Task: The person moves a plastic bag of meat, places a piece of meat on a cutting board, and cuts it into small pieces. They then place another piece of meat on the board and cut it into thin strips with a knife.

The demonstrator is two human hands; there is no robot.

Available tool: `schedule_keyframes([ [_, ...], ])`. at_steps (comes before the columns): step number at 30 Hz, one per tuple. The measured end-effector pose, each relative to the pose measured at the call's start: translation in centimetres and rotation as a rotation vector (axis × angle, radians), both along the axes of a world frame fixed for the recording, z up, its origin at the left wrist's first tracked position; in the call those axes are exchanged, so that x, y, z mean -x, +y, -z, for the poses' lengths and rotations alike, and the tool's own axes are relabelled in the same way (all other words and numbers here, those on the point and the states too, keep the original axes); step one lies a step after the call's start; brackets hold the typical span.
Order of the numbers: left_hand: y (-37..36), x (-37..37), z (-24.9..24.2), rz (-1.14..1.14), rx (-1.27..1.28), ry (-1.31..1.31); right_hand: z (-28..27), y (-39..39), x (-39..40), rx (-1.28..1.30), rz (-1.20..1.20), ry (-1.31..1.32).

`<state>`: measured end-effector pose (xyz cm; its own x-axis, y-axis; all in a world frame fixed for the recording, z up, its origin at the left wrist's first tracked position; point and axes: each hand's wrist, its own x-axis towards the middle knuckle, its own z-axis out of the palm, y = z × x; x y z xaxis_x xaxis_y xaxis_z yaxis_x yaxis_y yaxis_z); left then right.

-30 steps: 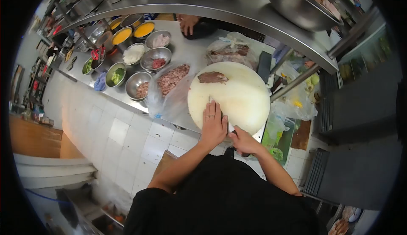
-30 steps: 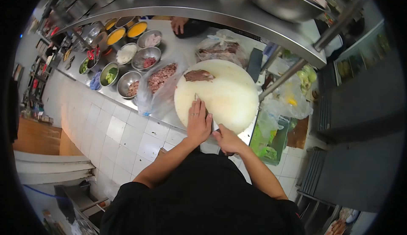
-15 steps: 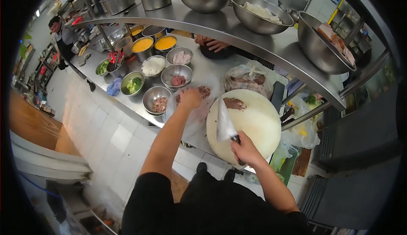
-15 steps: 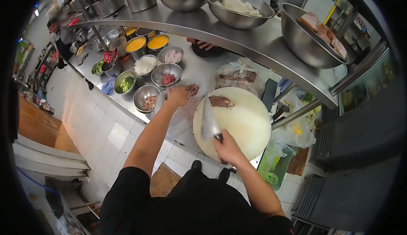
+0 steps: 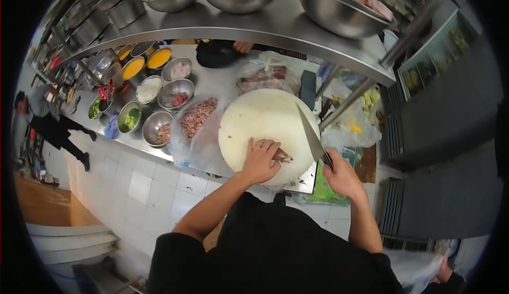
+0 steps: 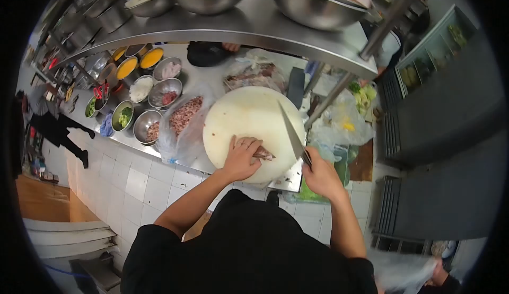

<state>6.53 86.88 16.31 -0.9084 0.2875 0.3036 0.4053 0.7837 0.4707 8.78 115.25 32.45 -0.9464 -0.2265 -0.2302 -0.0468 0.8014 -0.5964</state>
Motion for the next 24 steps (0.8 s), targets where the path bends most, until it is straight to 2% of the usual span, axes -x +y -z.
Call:
schedule_keyframes([
  [1,0.5,-0.9,-0.8,-0.030,0.023,0.092,-0.7,-0.6,0.2,-0.102,-0.056,0.033],
  [2,1.0,-1.5,-2.8,-0.170,0.063,0.262,-1.1,-1.1,0.6,-0.205,-0.118,0.070],
  [3,1.2,-1.7,-2.5,-0.166,0.064,0.260,-0.8,-1.7,1.2,-0.203,-0.114,0.067],
  [5,1.2,-2.0,-1.5,-0.272,-0.220,0.273,0.7,-2.7,2.3,-0.473,-0.303,-0.072],
  [6,1.6,-2.4,-1.5,-0.272,-0.209,0.244,0.7,-3.4,2.4,-0.514,-0.344,-0.061],
  [13,3.5,-2.1,-0.9,-0.311,-0.199,0.264,-5.1,-3.4,0.2,-0.507,-0.500,0.097],
  [15,3.5,-2.0,-0.8,-0.303,-0.217,0.261,-6.4,-3.3,-0.3,-0.596,-0.592,0.095],
  [19,3.9,-1.9,-0.3,-0.318,-0.243,0.237,-6.8,-3.4,-0.2,-0.707,-0.645,0.047],
  [22,4.0,-1.5,-0.2,-0.320,-0.271,0.242,-6.3,-4.4,1.1,-0.657,-0.606,0.017],
  [24,4.0,-1.5,-0.4,-0.305,-0.284,0.290,-3.8,-5.9,2.8,-0.578,-0.507,0.014],
])
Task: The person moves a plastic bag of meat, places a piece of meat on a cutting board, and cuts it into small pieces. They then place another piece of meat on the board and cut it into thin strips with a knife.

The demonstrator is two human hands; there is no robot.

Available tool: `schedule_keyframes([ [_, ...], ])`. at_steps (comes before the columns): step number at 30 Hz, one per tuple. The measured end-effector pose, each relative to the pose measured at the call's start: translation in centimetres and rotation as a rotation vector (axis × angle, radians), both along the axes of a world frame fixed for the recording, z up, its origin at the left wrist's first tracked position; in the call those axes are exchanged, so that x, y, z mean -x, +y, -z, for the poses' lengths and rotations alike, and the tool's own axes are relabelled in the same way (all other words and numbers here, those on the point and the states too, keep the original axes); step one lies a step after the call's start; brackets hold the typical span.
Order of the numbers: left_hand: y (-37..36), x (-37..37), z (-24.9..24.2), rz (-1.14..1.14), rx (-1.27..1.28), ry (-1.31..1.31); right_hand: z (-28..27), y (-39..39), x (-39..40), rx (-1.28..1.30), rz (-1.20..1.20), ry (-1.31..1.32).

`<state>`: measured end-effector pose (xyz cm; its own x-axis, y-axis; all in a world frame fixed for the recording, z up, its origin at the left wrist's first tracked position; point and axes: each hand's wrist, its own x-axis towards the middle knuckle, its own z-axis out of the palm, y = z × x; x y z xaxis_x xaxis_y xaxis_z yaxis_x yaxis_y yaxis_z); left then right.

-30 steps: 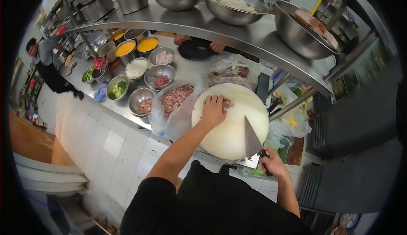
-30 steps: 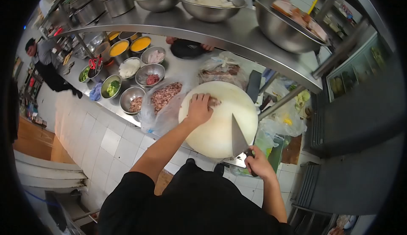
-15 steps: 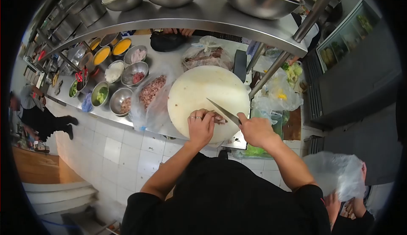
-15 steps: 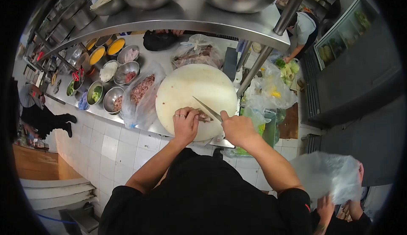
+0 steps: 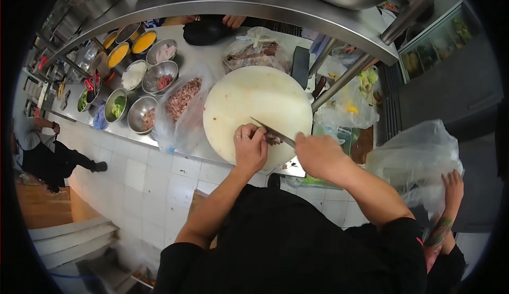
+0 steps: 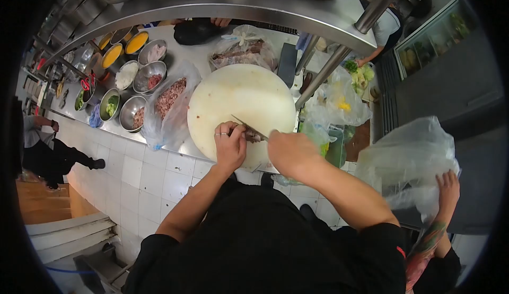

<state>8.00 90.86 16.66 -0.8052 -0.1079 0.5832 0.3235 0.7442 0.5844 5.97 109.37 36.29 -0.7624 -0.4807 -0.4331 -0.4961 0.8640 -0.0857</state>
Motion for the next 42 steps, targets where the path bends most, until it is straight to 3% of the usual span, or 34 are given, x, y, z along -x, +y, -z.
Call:
schedule_keyframes([
  [4,-0.2,0.1,-0.2,0.019,-0.015,-0.013,3.6,-1.7,2.8,0.051,-0.083,0.019],
  [7,-0.1,0.1,-0.3,0.020,-0.044,-0.036,0.0,0.2,2.2,-0.066,-0.057,-0.119],
  [14,-0.2,-0.3,0.0,0.023,-0.041,-0.048,7.0,-0.9,4.8,0.104,-0.001,-0.039],
  [19,-0.2,0.0,0.2,0.019,-0.050,-0.046,-2.1,0.1,1.8,-0.005,-0.024,-0.083],
  [21,-0.2,-0.1,0.3,0.010,-0.050,-0.040,-4.2,0.2,0.5,-0.169,-0.090,-0.108],
  [25,-0.3,0.0,0.6,0.015,-0.038,-0.049,0.4,-1.3,1.4,-0.084,-0.016,-0.121],
  [27,-0.3,0.1,0.4,0.012,-0.016,-0.025,3.9,-2.5,2.6,0.012,-0.088,-0.031],
  [33,-0.5,0.0,0.5,0.016,-0.029,-0.033,0.3,-0.7,2.1,-0.149,-0.016,-0.178],
  [36,-0.5,-0.3,0.1,0.016,-0.047,-0.039,5.8,-1.8,2.4,-0.005,-0.007,-0.066],
  [42,-0.6,-0.3,0.4,0.019,-0.087,-0.034,2.1,-0.4,4.2,-0.004,-0.040,-0.087],
])
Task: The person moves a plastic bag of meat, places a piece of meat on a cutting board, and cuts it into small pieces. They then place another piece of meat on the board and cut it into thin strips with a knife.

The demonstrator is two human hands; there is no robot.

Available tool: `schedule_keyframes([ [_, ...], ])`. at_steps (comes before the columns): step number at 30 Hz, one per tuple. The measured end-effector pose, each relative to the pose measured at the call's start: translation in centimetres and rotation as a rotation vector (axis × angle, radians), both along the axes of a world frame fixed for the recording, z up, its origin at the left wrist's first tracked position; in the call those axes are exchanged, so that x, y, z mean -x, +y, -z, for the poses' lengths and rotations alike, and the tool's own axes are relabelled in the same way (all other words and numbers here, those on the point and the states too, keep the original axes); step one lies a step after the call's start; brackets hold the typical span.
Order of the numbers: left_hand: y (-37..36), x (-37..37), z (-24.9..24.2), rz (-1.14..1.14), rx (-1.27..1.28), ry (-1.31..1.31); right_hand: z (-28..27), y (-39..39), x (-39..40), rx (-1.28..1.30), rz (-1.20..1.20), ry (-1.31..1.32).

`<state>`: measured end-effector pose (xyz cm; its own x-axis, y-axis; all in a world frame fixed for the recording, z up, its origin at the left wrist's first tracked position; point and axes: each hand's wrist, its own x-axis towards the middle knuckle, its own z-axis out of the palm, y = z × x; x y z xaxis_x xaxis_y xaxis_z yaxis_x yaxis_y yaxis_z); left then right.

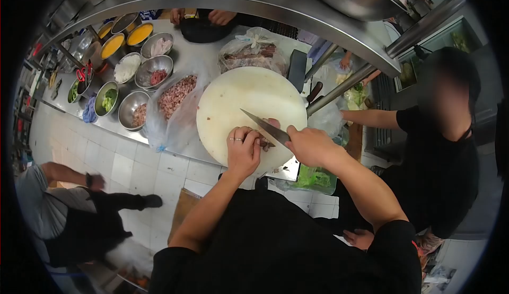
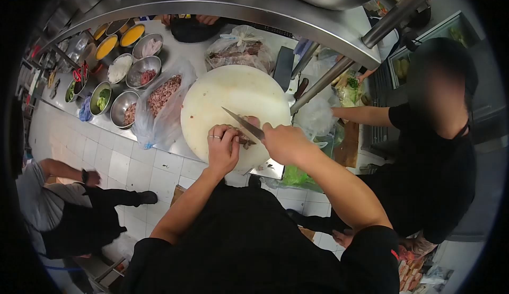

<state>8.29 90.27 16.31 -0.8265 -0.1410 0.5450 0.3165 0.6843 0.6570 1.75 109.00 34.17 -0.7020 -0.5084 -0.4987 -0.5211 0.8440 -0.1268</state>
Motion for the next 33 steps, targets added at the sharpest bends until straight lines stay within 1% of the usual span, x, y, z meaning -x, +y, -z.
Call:
schedule_keyframes([
  [3,0.0,-0.1,-0.5,0.009,-0.005,0.021,-5.2,-0.2,-2.7,-0.070,-0.033,-0.019],
  [4,0.0,-0.1,-0.5,0.004,-0.006,0.015,-5.8,-0.4,-3.1,-0.115,-0.044,-0.047],
  [5,0.1,-0.2,-0.4,-0.005,-0.009,0.025,-5.6,-0.5,-3.3,-0.116,-0.049,-0.055],
  [7,0.2,-0.1,-0.4,-0.018,-0.014,0.027,-5.1,-0.7,-3.4,-0.196,-0.037,-0.077],
  [8,0.2,0.1,-0.4,-0.030,-0.005,0.035,-3.4,-1.0,-2.9,-0.200,-0.041,-0.084],
  [10,0.2,-0.1,-0.2,-0.040,0.003,0.032,2.1,-1.7,-1.9,-0.011,-0.020,0.040],
  [11,0.2,0.0,-0.1,-0.034,0.008,0.032,3.0,-2.0,-1.3,-0.011,-0.020,0.038],
  [14,0.0,0.0,-0.1,-0.026,0.007,0.040,2.8,-2.5,-0.6,0.044,0.036,0.017],
  [16,0.0,0.2,-0.1,-0.027,-0.007,0.043,-0.2,-1.8,-0.9,-0.078,-0.001,-0.104],
  [19,-0.4,0.0,0.5,-0.018,-0.033,0.048,1.9,-1.5,-1.5,-0.073,0.056,-0.090],
  [20,-0.7,-0.1,0.6,0.018,-0.064,0.039,2.7,-1.3,-0.9,-0.071,0.059,-0.093],
  [22,-0.9,-0.1,0.5,0.045,-0.091,0.038,3.5,-1.4,1.4,0.021,0.015,-0.056],
  [23,-0.7,-0.5,0.4,0.019,-0.113,0.016,3.3,-1.1,0.9,0.023,0.021,-0.058],
  [25,-0.6,-0.1,-0.1,-0.014,-0.137,0.013,0.5,-1.4,0.8,-0.057,-0.012,-0.030],
  [26,-0.6,-0.3,-0.2,-0.025,-0.116,0.002,-0.8,-1.2,-0.4,-0.033,-0.035,0.031],
  [28,-0.5,-0.3,-0.4,-0.036,-0.097,-0.010,-4.5,-1.2,-2.7,-0.078,-0.040,0.011],
  [29,-0.6,-0.2,-0.3,-0.032,-0.084,-0.004,-5.2,-1.3,-3.3,-0.119,-0.045,-0.011],
  [32,-0.6,-0.3,0.2,-0.032,-0.077,0.002,-4.3,-1.1,-3.8,-0.187,-0.068,-0.037],
  [33,-0.6,-0.1,0.3,-0.035,-0.080,0.014,-3.3,-1.3,-3.3,-0.191,-0.069,-0.044],
])
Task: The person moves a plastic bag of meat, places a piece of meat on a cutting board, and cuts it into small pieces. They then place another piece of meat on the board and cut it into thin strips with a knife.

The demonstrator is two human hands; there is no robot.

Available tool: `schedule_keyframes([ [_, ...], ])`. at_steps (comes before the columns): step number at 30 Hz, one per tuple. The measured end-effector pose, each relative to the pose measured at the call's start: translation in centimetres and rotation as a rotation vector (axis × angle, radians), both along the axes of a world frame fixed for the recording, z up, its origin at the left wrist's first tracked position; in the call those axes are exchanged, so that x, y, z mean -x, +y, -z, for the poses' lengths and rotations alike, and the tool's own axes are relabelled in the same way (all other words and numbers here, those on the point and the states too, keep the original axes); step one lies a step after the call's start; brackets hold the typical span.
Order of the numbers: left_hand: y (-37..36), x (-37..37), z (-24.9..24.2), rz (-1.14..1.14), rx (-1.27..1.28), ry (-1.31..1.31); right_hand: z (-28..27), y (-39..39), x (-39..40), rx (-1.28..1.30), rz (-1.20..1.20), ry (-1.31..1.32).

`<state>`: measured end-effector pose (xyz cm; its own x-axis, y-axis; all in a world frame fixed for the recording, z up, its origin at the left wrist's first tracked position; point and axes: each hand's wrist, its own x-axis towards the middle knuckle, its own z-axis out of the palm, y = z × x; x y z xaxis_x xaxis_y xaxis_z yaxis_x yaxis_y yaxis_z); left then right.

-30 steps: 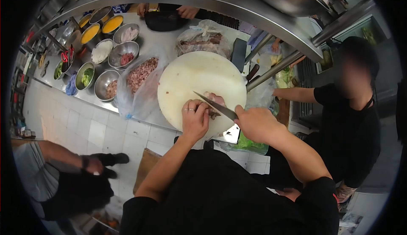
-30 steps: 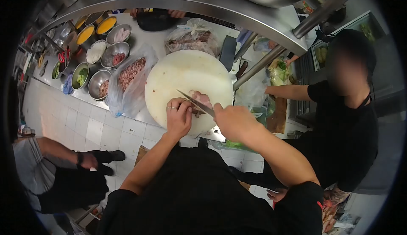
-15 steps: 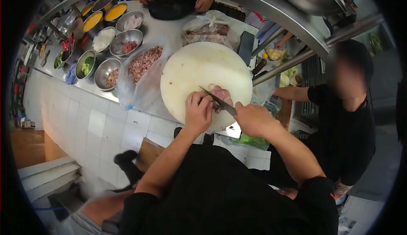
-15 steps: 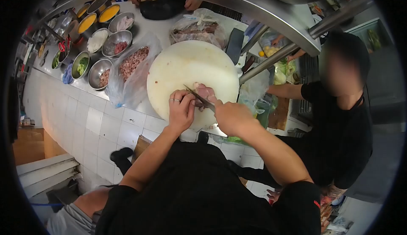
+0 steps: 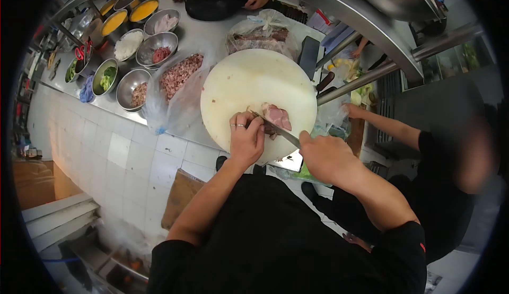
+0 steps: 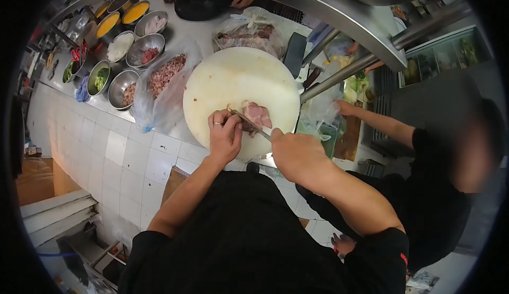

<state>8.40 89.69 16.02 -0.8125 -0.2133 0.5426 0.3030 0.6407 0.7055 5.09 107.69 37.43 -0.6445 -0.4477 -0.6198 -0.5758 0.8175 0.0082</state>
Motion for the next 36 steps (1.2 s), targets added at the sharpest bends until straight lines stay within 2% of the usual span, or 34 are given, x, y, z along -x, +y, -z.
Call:
schedule_keyframes([
  [5,0.0,0.2,-0.3,0.010,0.008,0.003,8.6,-2.0,2.5,0.240,0.109,0.063],
  [9,-0.9,-0.1,0.4,0.070,-0.020,-0.013,7.4,-1.2,4.5,0.325,0.033,0.063],
  [15,-0.4,-0.4,0.0,0.004,-0.066,-0.035,0.2,-0.7,0.8,0.182,0.045,0.056],
  [17,-0.3,-0.3,0.0,-0.009,-0.058,-0.036,-1.3,-0.6,-0.1,0.058,0.035,-0.003],
  [21,-0.3,-0.3,0.1,-0.015,-0.023,-0.035,-0.7,-0.7,0.0,-0.006,0.022,-0.038],
  [23,-0.5,-0.2,0.1,-0.007,-0.040,-0.039,-0.1,-1.4,0.9,0.050,0.023,-0.034],
  [26,-0.6,-0.2,0.2,0.005,-0.060,-0.052,7.7,-1.8,2.6,0.174,-0.003,0.012],
  [29,-0.8,0.0,0.8,0.019,-0.087,-0.050,7.6,-2.3,2.6,0.236,0.106,0.029],
  [32,-0.7,-0.3,1.0,0.034,-0.139,-0.033,7.0,-1.5,4.0,0.245,0.089,-0.001],
  [36,-0.6,-0.3,0.7,0.013,-0.152,-0.032,2.4,-1.5,2.0,0.241,0.076,0.057],
])
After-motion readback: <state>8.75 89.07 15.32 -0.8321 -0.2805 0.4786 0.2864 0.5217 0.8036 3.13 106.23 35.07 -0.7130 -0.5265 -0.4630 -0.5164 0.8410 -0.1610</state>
